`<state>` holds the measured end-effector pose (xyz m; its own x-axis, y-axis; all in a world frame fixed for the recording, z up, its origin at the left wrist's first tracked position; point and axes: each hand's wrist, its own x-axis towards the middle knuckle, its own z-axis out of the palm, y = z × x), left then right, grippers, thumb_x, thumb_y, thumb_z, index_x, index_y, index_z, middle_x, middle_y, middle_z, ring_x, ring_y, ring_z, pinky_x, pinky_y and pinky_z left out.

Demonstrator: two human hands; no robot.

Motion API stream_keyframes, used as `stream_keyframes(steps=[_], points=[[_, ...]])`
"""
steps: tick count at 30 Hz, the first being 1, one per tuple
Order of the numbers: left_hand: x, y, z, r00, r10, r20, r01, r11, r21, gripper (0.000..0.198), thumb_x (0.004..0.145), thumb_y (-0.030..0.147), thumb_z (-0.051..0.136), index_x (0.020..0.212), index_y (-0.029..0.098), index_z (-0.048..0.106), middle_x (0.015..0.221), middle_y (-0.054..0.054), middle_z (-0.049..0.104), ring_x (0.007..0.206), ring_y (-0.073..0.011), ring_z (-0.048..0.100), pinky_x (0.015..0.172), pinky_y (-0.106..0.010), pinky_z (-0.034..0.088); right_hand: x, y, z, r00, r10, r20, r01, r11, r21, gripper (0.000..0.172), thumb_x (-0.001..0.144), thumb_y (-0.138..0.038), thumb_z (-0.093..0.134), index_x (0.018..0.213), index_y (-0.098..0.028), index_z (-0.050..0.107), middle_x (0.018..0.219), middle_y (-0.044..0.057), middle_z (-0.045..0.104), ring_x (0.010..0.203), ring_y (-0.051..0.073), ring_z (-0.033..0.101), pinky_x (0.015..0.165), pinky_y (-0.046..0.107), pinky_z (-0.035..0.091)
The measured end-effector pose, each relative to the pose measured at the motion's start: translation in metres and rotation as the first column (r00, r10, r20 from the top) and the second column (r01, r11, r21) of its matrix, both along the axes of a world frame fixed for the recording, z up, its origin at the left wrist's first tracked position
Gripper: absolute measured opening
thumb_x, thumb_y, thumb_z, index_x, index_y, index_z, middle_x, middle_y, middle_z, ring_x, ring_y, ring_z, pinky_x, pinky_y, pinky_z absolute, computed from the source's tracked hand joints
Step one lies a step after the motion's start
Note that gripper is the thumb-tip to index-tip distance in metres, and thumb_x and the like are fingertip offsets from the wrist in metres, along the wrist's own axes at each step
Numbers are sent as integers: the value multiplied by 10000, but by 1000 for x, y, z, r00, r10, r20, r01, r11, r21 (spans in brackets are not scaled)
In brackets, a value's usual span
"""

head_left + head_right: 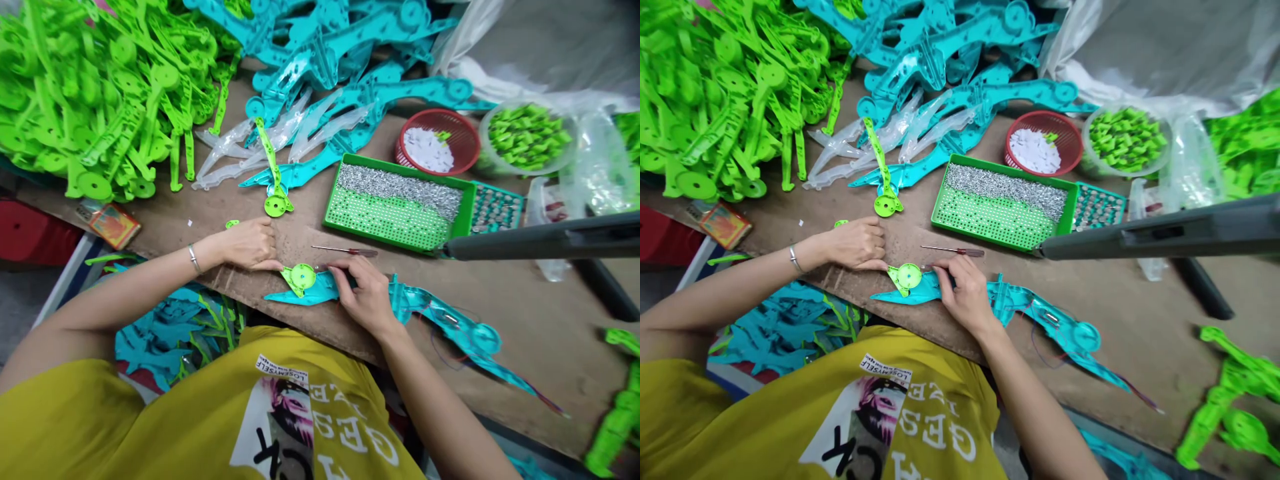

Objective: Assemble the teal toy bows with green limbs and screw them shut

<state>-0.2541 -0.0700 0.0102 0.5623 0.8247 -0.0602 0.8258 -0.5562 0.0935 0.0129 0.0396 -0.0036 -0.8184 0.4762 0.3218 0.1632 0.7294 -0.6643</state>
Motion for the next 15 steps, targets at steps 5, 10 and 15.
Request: stream_keyframes(steps=[5,10,15], points=[[-2,5,4,999,-12,-34,12,1000,-3,570,995,579,279,723,207,614,711,-54,634,703,-199,546,729,-374,348,0,0,0,1000,11,9,-11,999,-40,109,930,-193,551,916,-215,657,811,46,698,755,195,643,733,354,509],[16,-10,10,994,111,12,-112,992,61,447,991,538,333,984,202,628,930,-86,645,853,-237,536,803,-403,358,0,1,0,999,6,46,-3,998,-56,124,943,-228,535,909,-224,655,815,50,700,763,200,646,744,372,515],[50,-34,4,921,320,222,-334,942,29,551,948,618,391,1143,154,615,1004,-112,625,949,-260,513,873,-407,369,-1,1,1,999,-1,47,4,998,-70,128,942,-223,535,912,-221,660,817,46,708,765,196,650,742,364,514]])
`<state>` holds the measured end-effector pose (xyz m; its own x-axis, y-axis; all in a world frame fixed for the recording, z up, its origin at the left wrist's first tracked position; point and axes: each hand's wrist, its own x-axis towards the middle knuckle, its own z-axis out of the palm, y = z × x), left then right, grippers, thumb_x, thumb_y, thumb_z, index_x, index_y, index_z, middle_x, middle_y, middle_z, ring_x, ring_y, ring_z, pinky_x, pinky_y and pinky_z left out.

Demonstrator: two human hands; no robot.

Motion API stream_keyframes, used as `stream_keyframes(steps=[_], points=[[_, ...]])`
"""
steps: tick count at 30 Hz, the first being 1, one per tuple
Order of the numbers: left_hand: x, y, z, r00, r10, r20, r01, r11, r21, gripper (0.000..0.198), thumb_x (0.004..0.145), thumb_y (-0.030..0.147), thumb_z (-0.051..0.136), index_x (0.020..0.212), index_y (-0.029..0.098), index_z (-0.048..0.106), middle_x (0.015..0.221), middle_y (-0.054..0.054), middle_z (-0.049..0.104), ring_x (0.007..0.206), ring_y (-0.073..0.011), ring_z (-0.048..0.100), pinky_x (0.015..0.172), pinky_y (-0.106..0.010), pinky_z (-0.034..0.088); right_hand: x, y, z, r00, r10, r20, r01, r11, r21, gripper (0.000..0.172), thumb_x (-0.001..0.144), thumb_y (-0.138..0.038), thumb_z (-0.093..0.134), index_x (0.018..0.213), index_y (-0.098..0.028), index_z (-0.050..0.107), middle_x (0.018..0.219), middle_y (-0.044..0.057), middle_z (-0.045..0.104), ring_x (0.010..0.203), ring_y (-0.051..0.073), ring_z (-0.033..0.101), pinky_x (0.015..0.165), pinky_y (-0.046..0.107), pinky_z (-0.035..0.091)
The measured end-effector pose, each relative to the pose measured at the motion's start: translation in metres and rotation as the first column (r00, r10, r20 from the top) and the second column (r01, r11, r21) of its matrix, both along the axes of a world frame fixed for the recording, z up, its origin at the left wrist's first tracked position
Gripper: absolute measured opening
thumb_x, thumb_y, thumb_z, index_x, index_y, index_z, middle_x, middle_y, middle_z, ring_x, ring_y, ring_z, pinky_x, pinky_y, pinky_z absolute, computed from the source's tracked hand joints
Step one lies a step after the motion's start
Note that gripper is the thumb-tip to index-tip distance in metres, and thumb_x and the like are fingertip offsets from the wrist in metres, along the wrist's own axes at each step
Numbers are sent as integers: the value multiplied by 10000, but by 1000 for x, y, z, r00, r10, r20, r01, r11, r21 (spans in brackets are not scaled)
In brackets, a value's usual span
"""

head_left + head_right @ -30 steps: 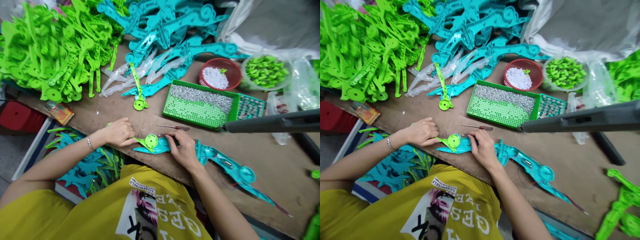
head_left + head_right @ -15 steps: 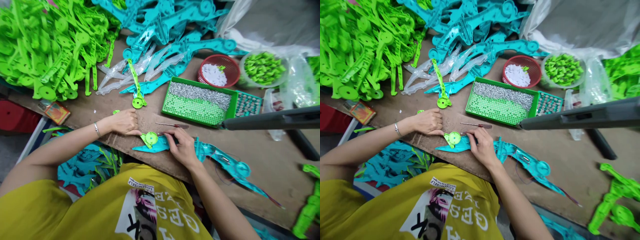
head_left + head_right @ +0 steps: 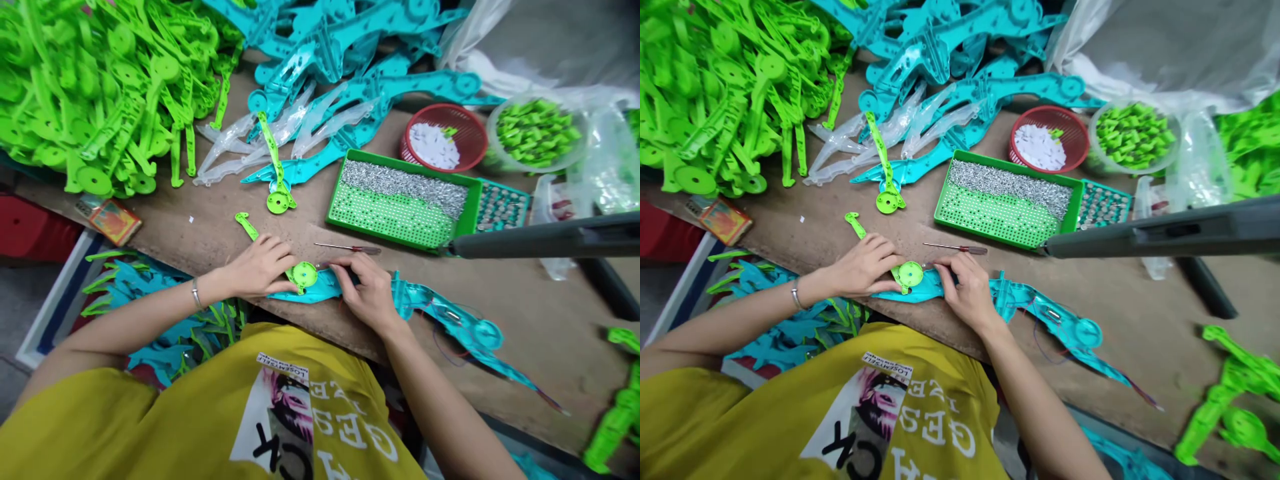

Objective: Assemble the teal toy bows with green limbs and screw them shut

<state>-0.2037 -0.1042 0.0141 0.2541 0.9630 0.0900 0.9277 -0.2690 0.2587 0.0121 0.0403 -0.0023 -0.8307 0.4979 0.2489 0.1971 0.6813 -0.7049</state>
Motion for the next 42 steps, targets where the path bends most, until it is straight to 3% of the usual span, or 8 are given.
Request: stream_keyframes(steps=[3,13,21,28,34,36,39,42], points=[[6,-4,-7,998,46,45,-47,999,10,500,957,575,410,1098,157,645,939,-99,611,926,-247,510,858,-382,370,1,0,-1,1000,6,1,-6,1000,14,118,936,-226,548,908,-224,662,826,45,715,773,200,656,756,366,515],[-1,2,-8,994,-103,-26,103,995,-13,444,977,537,393,1189,224,626,951,-71,625,888,-223,508,816,-371,336,9,0,2,999,48,1,-48,999,22,110,928,-205,559,917,-224,667,817,45,717,764,197,656,740,368,518],[19,-12,-8,992,106,70,-106,994,0,569,919,624,462,1178,144,623,964,-112,625,943,-266,536,895,-433,400,7,0,2,999,-16,50,17,1000,-2,125,927,-249,564,876,-223,674,790,41,720,762,205,668,742,370,521],[46,-34,0,962,219,161,-220,975,-12,1079,779,781,521,1531,71,216,1392,-243,526,1361,-421,392,1154,-668,57,4,3,14,994,-76,74,83,991,-101,138,916,-274,581,873,-219,700,834,42,745,783,205,691,765,364,526],[59,-39,3,899,332,285,-351,936,15,1171,768,800,506,1549,78,15,1421,-274,505,1375,-380,426,1174,-636,81,-19,-2,47,988,62,139,-16,951,-309,160,895,-293,599,865,-215,734,844,36,767,777,201,707,743,330,535],[62,-39,7,831,430,354,-474,879,46,1030,819,719,550,1536,118,120,1373,-229,565,1325,-339,488,1156,-580,212,-30,-6,53,979,126,161,-69,946,-316,164,888,-264,591,855,-206,741,839,37,772,762,196,706,731,317,525],[64,-37,10,728,592,345,-663,736,137,442,940,426,572,1309,195,500,1093,-103,717,1044,-248,637,1013,-467,370,-44,-10,54,954,197,224,-117,938,-325,167,871,-233,589,830,-200,748,782,22,768,697,181,691,655,289,494],[63,-35,10,730,628,270,-679,712,179,113,959,293,562,952,217,646,853,-20,729,843,-195,633,915,-423,365,-51,-11,48,944,213,251,-119,932,-343,163,856,-241,602,800,-198,749,740,8,759,652,172,671,607,280,468]])
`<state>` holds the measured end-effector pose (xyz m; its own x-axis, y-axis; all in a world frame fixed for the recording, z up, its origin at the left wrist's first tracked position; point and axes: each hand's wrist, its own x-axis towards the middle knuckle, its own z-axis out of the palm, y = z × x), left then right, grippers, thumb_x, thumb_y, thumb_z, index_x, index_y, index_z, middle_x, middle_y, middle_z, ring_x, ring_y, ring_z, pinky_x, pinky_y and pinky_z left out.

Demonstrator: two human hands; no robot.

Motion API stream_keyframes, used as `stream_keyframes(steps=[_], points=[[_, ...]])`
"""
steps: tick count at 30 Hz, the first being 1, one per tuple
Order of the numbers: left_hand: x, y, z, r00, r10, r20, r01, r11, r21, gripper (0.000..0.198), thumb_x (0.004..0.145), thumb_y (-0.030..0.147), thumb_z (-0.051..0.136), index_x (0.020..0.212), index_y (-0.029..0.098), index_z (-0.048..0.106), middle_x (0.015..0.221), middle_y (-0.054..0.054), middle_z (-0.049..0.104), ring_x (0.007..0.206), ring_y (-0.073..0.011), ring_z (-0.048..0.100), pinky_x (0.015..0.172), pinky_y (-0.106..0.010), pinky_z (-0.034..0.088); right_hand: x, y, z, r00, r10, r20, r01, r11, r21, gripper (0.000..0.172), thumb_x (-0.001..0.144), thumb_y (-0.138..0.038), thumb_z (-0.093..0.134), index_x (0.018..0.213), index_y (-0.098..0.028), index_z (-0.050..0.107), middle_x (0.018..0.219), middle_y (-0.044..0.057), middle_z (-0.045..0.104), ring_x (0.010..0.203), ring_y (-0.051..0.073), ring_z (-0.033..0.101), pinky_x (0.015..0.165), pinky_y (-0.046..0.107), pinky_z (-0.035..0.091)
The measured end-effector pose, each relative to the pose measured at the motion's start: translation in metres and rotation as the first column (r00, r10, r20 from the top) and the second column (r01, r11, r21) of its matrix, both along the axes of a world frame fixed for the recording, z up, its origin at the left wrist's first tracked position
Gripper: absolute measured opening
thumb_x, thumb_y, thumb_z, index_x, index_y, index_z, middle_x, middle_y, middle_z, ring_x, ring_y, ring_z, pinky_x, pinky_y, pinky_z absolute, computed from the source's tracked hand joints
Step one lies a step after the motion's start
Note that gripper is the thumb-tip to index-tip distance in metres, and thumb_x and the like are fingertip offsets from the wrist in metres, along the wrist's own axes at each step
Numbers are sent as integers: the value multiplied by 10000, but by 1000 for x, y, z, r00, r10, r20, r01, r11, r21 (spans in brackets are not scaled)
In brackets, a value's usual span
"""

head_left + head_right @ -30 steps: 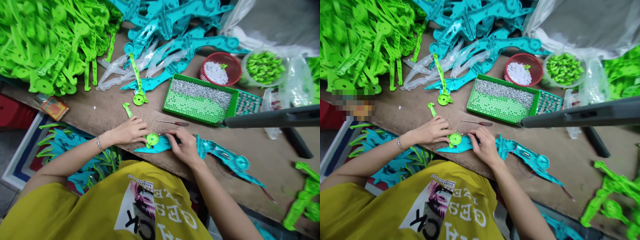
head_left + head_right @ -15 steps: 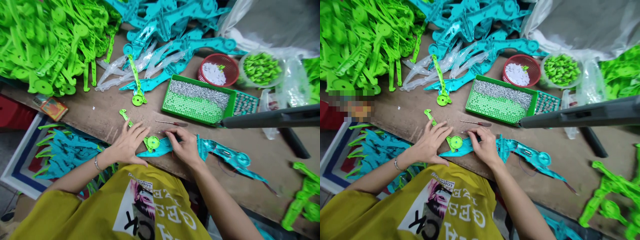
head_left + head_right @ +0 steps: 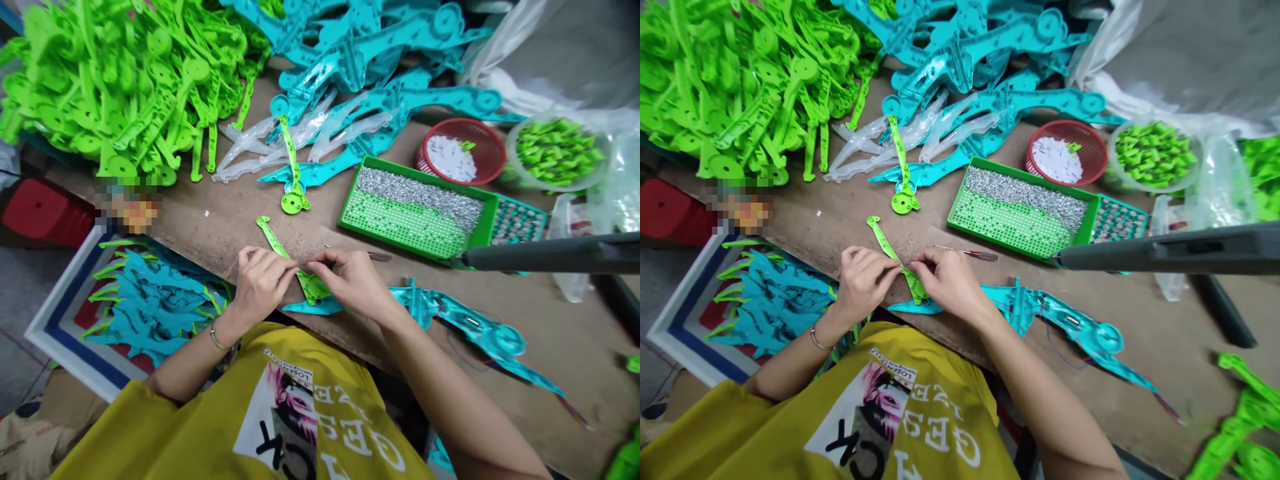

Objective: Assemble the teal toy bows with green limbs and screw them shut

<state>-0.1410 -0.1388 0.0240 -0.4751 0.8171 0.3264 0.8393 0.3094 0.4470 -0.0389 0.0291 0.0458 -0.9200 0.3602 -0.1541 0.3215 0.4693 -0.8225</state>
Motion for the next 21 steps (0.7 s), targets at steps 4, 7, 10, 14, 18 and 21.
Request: stream_keyframes(steps=[4,7,10,14,18,21], points=[[-2,4,-2,1000,-23,-13,23,999,-44,163,954,344,576,937,202,654,866,-29,727,840,-194,623,898,-415,347,-1,3,-6,999,-19,25,21,997,-68,177,855,-274,607,790,-191,749,725,4,753,632,172,658,601,289,472],[-1,7,-5,999,-40,-32,39,998,-40,160,972,301,541,911,198,648,837,-24,722,816,-188,617,903,-413,339,2,5,-7,999,-31,33,34,996,-79,169,853,-286,608,816,-193,744,758,15,757,662,185,674,637,309,505],[1,9,-9,1000,-1,-20,0,999,-39,158,984,281,515,929,193,635,841,-31,718,802,-188,613,863,-401,346,9,10,-9,998,-36,-60,39,997,59,254,759,-255,707,1006,-193,718,982,65,760,897,250,702,821,394,545],[3,9,-13,989,71,128,-66,997,-42,173,992,298,499,913,192,611,864,-36,715,823,-189,628,793,-366,382,21,16,-15,990,-90,-104,105,983,149,509,721,-233,741,1212,-197,609,1177,123,701,1063,294,664,939,492,519],[7,8,-15,931,113,346,-131,991,27,160,974,304,533,893,193,614,858,-33,706,798,-176,647,732,-321,455,27,16,-17,986,-165,-32,165,986,-2,481,794,-250,687,1249,-184,546,1018,103,726,864,228,696,803,413,565],[10,7,-17,902,137,410,-189,978,91,123,938,305,596,884,197,615,841,-26,691,779,-166,644,725,-298,487,27,13,-12,977,-206,-58,198,973,-117,443,790,-303,710,1192,-177,574,947,79,714,798,191,674,753,363,561]])
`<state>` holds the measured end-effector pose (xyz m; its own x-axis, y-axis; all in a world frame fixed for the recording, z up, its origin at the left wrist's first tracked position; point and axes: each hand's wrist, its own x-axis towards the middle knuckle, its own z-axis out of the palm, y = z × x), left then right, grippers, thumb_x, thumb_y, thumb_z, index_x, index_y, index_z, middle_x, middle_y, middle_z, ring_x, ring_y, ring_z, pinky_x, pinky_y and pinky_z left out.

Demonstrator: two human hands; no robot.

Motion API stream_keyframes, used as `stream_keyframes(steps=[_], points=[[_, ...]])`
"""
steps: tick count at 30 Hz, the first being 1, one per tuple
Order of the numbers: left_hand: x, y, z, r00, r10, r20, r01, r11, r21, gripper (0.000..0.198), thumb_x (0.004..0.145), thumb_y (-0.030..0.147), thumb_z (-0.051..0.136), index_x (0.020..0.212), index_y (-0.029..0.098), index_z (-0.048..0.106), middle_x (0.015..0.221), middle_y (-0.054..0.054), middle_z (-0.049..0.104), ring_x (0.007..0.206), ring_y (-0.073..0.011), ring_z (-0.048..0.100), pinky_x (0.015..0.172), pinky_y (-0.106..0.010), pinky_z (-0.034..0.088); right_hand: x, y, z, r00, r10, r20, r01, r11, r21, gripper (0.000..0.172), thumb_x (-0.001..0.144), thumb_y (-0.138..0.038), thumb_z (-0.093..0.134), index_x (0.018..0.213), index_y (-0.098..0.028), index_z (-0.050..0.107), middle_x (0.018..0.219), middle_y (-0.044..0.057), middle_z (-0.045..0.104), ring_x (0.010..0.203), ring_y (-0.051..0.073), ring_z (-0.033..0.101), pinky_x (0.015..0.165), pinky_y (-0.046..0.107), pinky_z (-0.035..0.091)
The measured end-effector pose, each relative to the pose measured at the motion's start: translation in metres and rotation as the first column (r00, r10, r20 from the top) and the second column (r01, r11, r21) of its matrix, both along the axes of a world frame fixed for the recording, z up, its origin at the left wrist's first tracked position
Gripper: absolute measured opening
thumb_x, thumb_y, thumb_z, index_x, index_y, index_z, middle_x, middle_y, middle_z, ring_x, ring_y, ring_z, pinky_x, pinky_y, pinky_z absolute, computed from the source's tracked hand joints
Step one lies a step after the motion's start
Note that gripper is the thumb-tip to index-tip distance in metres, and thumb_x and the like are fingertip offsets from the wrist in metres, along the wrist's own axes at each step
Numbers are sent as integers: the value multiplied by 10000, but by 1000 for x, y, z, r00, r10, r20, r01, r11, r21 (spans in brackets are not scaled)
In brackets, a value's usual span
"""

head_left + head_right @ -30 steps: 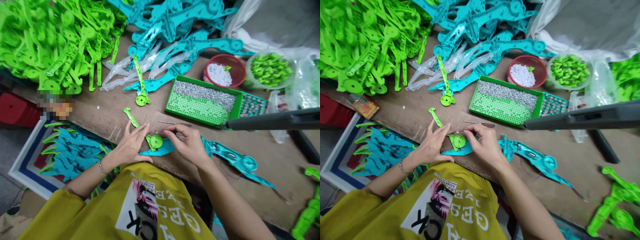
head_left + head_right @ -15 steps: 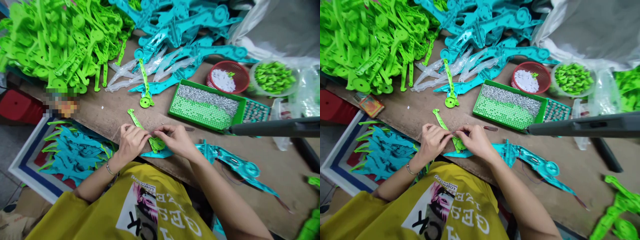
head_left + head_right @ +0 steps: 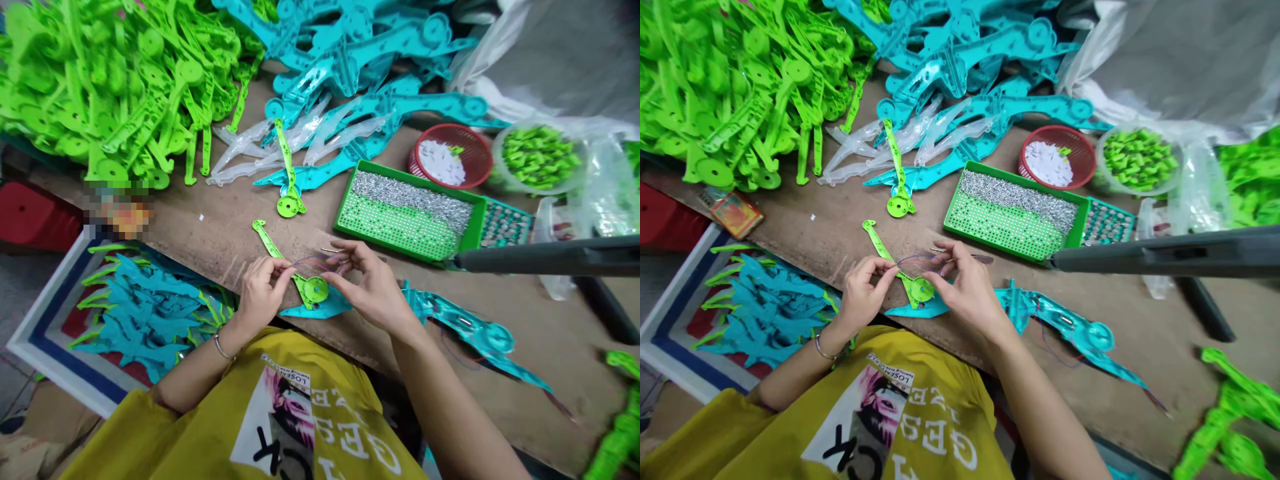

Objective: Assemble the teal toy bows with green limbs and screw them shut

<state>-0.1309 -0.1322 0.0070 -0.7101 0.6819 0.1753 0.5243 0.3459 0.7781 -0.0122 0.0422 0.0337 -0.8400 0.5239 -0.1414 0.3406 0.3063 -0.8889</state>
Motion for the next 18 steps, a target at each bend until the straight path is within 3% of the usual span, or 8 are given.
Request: stream_keyframes(steps=[5,8,11,14,18], points=[[0,-2,-1,998,-29,-59,29,1000,9,90,922,275,622,878,197,618,846,-21,692,808,-167,641,751,-296,480,-4,0,3,988,-134,-81,117,975,-188,235,805,-371,697,947,-186,671,842,49,707,764,173,667,698,317,558],[-1,0,1,993,-47,-111,47,999,-10,88,914,265,634,859,198,618,826,-12,697,784,-166,640,746,-301,461,-9,-1,1,963,-222,-155,193,964,-183,186,802,-370,709,875,-199,695,859,43,724,767,167,670,697,302,553],[-1,2,4,985,-60,-161,57,998,-20,93,906,266,649,848,199,620,814,-4,702,775,-163,641,745,-304,440,-15,-4,4,945,-262,-194,228,957,-181,189,821,-380,697,878,-201,705,746,14,700,599,124,619,576,262,518],[0,3,4,978,-64,-198,59,998,-32,100,913,268,641,846,199,617,817,-1,707,772,-161,640,747,-308,426,-20,-2,9,966,-222,-129,188,954,-234,269,843,-433,662,944,-185,689,606,-25,619,446,86,515,444,228,443],[-1,3,0,977,-44,-209,37,999,-40,105,919,272,634,853,194,608,816,0,702,755,-156,633,761,-313,418,-20,8,14,997,-77,-30,61,933,-354,399,841,-524,626,1015,-166,652,757,24,679,526,100,585,480,236,492]])
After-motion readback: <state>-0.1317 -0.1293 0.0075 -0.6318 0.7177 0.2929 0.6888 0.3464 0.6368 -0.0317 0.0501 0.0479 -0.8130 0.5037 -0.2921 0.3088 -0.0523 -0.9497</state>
